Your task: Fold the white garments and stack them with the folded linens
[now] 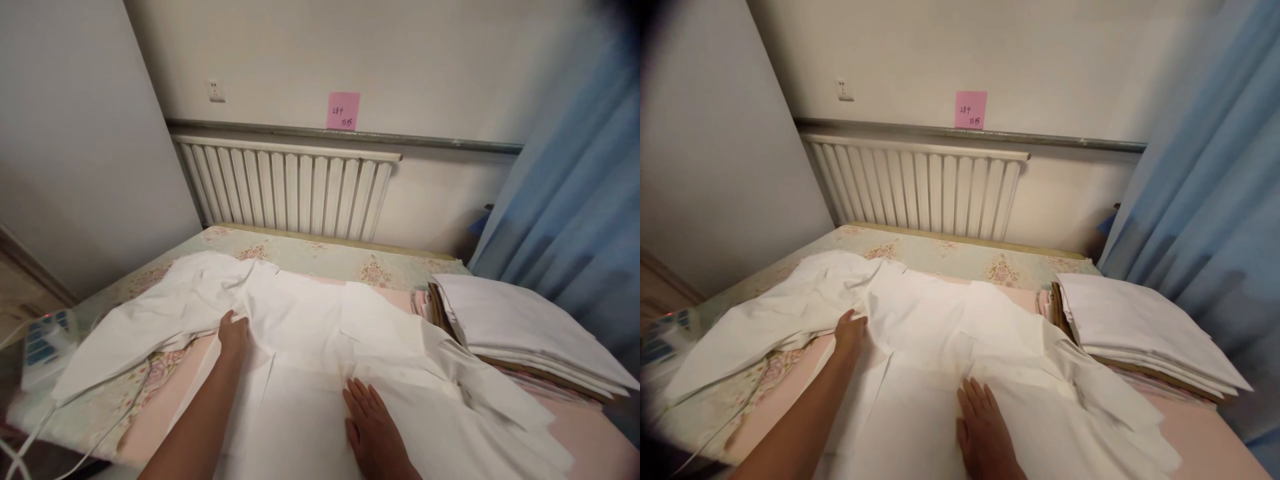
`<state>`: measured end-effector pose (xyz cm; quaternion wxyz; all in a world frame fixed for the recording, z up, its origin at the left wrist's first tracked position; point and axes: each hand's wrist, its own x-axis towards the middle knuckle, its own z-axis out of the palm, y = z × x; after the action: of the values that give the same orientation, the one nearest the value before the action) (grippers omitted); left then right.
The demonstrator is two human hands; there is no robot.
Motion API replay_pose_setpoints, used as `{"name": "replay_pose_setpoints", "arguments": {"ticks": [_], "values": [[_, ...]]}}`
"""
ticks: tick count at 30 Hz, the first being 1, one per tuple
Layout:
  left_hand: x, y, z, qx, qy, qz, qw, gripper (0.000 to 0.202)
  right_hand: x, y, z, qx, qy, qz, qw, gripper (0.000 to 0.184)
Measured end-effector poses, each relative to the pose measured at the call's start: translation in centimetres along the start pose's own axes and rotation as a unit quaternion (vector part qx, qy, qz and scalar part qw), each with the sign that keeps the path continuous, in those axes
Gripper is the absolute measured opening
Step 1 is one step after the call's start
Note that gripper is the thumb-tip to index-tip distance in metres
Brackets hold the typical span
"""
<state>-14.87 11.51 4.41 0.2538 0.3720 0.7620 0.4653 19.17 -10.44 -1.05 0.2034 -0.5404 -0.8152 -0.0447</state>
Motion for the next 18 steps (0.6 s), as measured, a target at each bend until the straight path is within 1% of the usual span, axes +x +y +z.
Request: {"name": "replay_pose_setpoints", "arguments": {"ticks": [2, 4, 6, 9, 12, 14, 16, 17, 18], "values": [[-0.3, -0.5, -1.6, 0.045, 0.04, 0.006, 0.998, 0.057, 0.0, -0.1, -0.2, -0.002, -0.004, 0.004, 1.0, 0.053], [-0.8, -1.1, -3.2, 0.09, 0.057, 0.02, 0.994, 0.058, 0.0, -0.2, -0.3, -0.001, -0.006, 0.005, 1.0, 0.052], [-1.3, -1.8, -4.6, 0.13, 0.055, 0.026, 0.99, 0.055, 0.0, -0.3, -0.3, 0.004, -0.002, 0.005, 1.0, 0.052], [-1.9, -2.7, -6.0, 0.179, 0.042, 0.033, 0.983, 0.045, 0.0, -0.3, -0.2, 0.011, 0.009, 0.007, 1.0, 0.052], [-2.3, -2.8, -7.0, 0.217, 0.031, 0.059, 0.974, 0.037, -0.1, -0.3, -0.1, 0.007, 0.009, 0.006, 1.0, 0.052], [-2.7, -2.6, -7.5, 0.241, 0.031, 0.081, 0.967, 0.04, -0.1, -0.2, 0.0, 0.0, 0.005, 0.005, 1.0, 0.052], [-3.6, -2.4, -7.8, 0.269, -0.001, 0.123, 0.955, 0.044, -0.2, -0.3, -0.1, -0.006, 0.001, 0.005, 1.0, 0.051], [-4.3, -2.4, -8.0, 0.282, -0.03, 0.145, 0.948, 0.043, -0.2, -0.3, -0.1, -0.007, -0.001, 0.005, 1.0, 0.051], [-5.3, -2.5, -8.1, 0.29, -0.071, 0.167, 0.94, 0.039, -0.2, -0.3, -0.2, -0.006, -0.002, 0.005, 1.0, 0.05]]}}
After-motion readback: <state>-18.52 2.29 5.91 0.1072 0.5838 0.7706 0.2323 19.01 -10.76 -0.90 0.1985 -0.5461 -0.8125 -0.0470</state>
